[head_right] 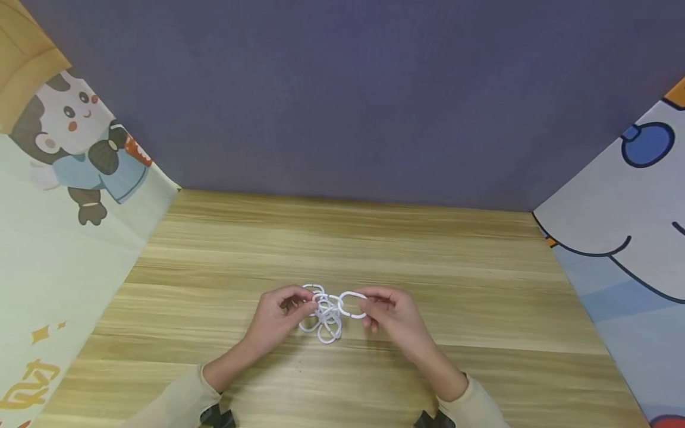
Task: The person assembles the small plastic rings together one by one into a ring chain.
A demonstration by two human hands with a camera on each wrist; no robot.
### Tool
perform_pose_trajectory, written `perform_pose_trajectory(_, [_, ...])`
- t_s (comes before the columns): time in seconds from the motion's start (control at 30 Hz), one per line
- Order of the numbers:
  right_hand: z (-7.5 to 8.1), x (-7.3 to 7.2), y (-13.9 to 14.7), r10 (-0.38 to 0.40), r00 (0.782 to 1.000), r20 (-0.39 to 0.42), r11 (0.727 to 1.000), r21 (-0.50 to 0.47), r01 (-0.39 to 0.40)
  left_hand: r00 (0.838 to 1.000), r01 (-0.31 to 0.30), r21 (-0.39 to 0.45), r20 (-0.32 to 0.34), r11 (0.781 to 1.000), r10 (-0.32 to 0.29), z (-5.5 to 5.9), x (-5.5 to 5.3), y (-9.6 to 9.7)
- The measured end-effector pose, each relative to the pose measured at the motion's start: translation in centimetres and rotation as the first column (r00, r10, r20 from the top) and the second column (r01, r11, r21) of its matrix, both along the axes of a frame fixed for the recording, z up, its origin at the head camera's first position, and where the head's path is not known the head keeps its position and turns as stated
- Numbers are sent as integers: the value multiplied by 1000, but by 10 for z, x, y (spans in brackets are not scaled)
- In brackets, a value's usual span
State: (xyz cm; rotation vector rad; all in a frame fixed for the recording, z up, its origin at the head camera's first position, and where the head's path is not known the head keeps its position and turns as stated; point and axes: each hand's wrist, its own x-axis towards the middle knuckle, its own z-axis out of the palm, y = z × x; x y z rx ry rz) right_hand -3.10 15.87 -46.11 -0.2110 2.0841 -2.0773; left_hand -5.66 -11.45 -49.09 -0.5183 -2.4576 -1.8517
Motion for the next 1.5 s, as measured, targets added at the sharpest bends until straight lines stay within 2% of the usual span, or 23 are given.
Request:
perform_pose_trajectory(0.27, [-3, 3, 1, -43, 999, -28, 996, -84, 40, 998, 63, -62, 36, 996, -61, -2, 1, 0])
perform_pose_trajectory(0.43, [-3, 4, 1, -37, 998, -48, 996, -83, 33, 993, 109, -62, 50, 992, -106, -3, 2, 0])
perform_pose_trajectory(0.73, [2, 6, 4, -42, 998, -54, 997, -62, 38, 990, 134, -52, 49, 990, -132, -6, 2, -2])
perform_pose_trajectory(0.87, [5, 5, 8, -56, 997, -60, 997, -54, 52, 995, 98, -103, 37, 990, -95, -7, -3, -8])
perform_pose_trajectory(0.97, [7, 3, 12, -66, 996, -60, 997, -48, 63, 999, 28, -174, 21, 984, -24, -6, -6, -14])
perform_pose_trajectory(1.1, [8, 1, 16, -78, 995, -53, 997, -32, 77, 997, -81, -289, -12, 954, 81, -7, -10, -22])
perform_pose_trajectory(1.17, [7, 0, 19, -81, 995, -55, 997, -25, 80, 994, -110, -336, -28, 935, 107, -8, -12, -26])
perform_pose_trajectory(1.23, [6, -1, 22, -85, 995, -58, 996, -23, 84, 993, -118, -368, -29, 922, 115, -9, -14, -28])
perform_pose_trajectory(1.37, [5, -3, 25, -87, 994, -62, 996, -35, 85, 994, -101, -404, 4, 909, 112, -11, -21, -31])
perform_pose_trajectory(1.5, [6, -4, 25, -93, 994, -63, 995, -46, 90, 995, -77, -462, 27, 884, 101, -6, -24, -32])
